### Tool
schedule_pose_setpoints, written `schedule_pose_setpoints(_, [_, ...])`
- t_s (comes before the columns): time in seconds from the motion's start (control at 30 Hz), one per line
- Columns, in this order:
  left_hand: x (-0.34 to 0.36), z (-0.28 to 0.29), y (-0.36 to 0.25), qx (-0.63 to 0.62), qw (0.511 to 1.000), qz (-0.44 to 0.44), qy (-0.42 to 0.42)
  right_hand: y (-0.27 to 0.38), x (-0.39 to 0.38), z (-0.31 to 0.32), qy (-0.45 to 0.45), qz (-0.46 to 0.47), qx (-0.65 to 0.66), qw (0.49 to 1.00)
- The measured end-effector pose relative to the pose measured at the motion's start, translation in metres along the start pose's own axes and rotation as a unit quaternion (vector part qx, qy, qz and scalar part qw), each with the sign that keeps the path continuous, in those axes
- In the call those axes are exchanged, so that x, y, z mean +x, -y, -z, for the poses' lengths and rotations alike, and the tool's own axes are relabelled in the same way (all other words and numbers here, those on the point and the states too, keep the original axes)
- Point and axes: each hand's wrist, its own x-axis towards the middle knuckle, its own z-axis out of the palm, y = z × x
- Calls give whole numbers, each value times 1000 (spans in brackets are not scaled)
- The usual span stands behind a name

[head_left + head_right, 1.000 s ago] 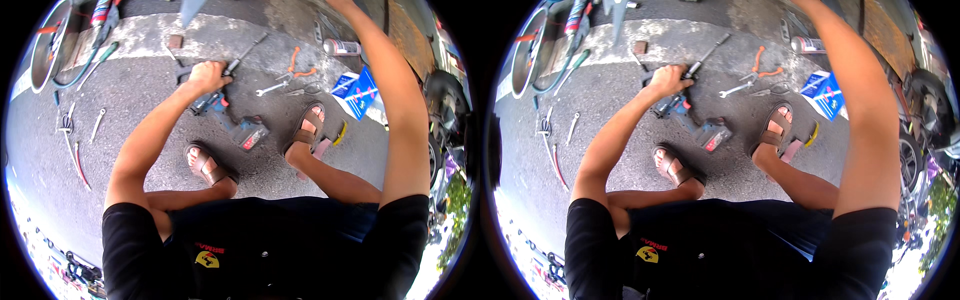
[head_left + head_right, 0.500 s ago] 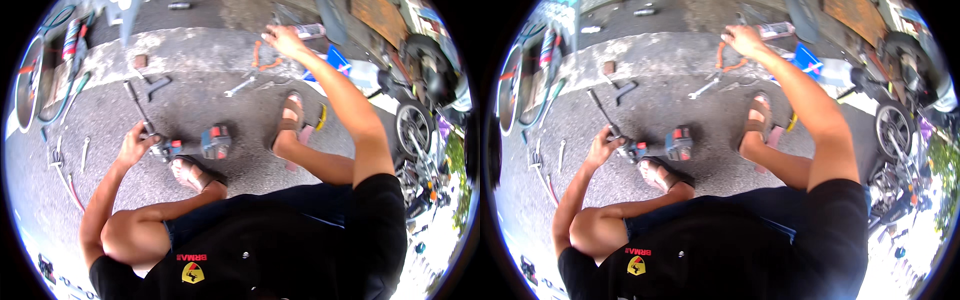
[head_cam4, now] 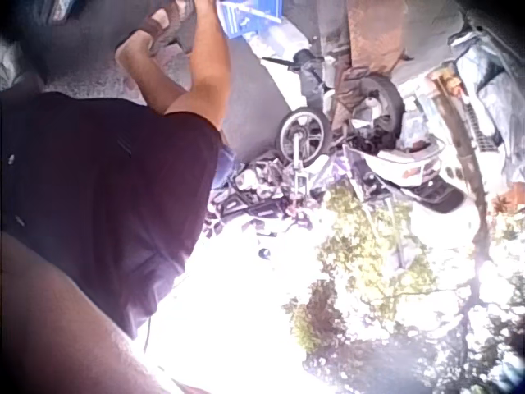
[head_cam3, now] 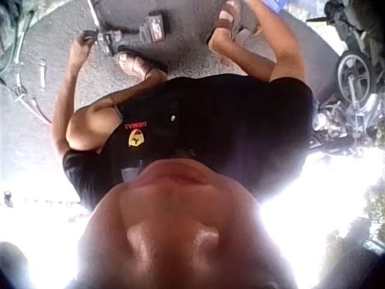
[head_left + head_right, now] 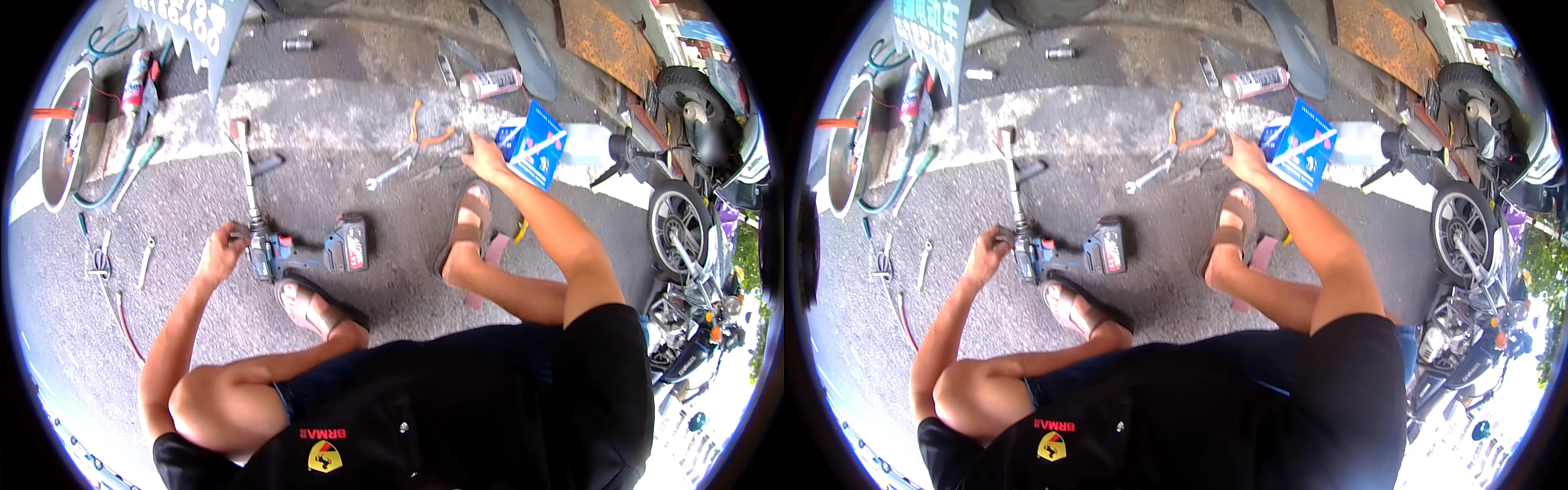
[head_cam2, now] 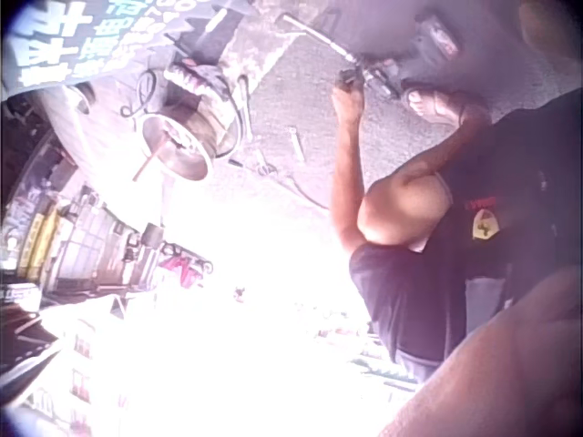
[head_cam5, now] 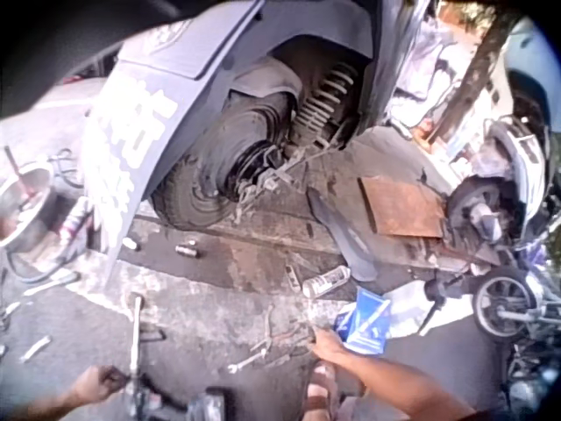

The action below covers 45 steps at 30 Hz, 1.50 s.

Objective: The person sprays a lubricant onto the brake assembly and replaces brake components using a wrench and a socket tool, then fits a plastic cover onto the side of the vehicle.

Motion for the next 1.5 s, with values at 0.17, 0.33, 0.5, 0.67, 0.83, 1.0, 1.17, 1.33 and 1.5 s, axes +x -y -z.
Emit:
schedule_pose_setpoints(0.17, [12, 12, -132, 34, 991, -97, 81, 28, -23, 43, -15, 161, 169, 972])
schedule_pose_setpoints(0.33, [73, -52, -242, -282, 939, -127, 151, 143, -47, 143, -4, 341, 169, 925])
schedule_pose_setpoints(0.5, [87, -100, -308, -548, 808, -137, 171, 136, -59, 187, -109, 344, 168, 917])
schedule_pose_setpoints(0.67, [103, -99, -291, -455, 879, -142, 3, 98, -28, 148, -36, 265, 370, 890])
schedule_pose_setpoints(0.83, [111, -81, -216, -158, 977, -119, -79, -59, 104, 85, -239, -165, 570, 769])
schedule_pose_setpoints(1.0, [92, -86, -175, -328, 937, 37, -116, -70, 164, 69, -298, -374, 479, 736])
schedule_pose_setpoints(1.17, [84, -82, -183, -531, 828, 61, -169, -54, 163, 72, -267, -343, 368, 822])
schedule_pose_setpoints(1.33, [89, -81, -209, -544, 829, 4, -130, -43, 139, 61, -314, -99, 347, 878])
schedule_pose_setpoints(1.5, [102, -90, -232, -549, 828, -17, -117, 12, 108, 56, -295, 28, 152, 943])
